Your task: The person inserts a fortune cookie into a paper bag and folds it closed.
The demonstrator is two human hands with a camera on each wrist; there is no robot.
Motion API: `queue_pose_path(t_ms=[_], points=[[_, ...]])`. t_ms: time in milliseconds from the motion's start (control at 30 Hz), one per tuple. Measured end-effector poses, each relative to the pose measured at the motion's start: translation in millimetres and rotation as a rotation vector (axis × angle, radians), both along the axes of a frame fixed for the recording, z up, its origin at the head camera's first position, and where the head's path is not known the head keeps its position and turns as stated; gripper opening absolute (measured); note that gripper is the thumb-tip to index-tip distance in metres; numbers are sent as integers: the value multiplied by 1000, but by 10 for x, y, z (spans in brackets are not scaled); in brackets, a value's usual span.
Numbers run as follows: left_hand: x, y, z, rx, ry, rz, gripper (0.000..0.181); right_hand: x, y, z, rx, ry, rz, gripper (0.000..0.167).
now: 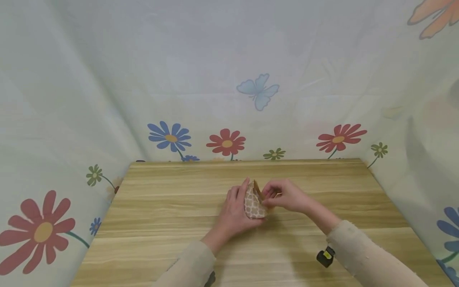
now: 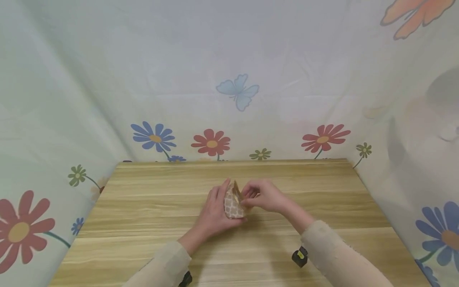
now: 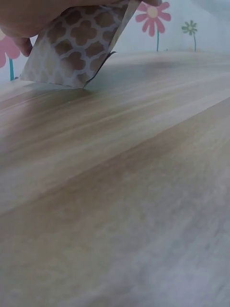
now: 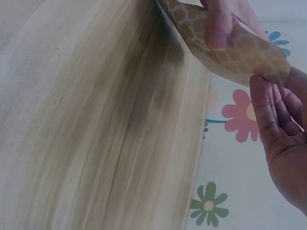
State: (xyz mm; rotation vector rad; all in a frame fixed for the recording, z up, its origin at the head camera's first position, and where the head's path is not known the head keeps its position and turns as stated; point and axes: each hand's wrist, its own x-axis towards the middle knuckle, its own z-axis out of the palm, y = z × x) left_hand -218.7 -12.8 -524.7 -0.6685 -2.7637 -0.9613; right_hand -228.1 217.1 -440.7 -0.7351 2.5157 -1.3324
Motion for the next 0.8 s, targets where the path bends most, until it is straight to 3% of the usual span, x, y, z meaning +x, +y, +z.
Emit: queue_pose_path(t_ms=[167, 333, 467, 633, 800], points=[[12, 17, 3, -4, -1, 5, 134, 0, -21, -22, 14, 27, 15, 14], [14, 19, 13, 8, -9, 23, 133, -9, 13, -36, 15, 55, -31, 6], [17, 4, 30, 9, -26, 26, 134, -19, 69, -53, -9, 2, -83, 10], [22, -76, 80, 94, -119, -17, 126, -45, 132, -63, -41, -26, -105, 12], [-40, -182, 113, 241, -240, -63, 94, -88, 189, -59, -53, -27, -78, 13]])
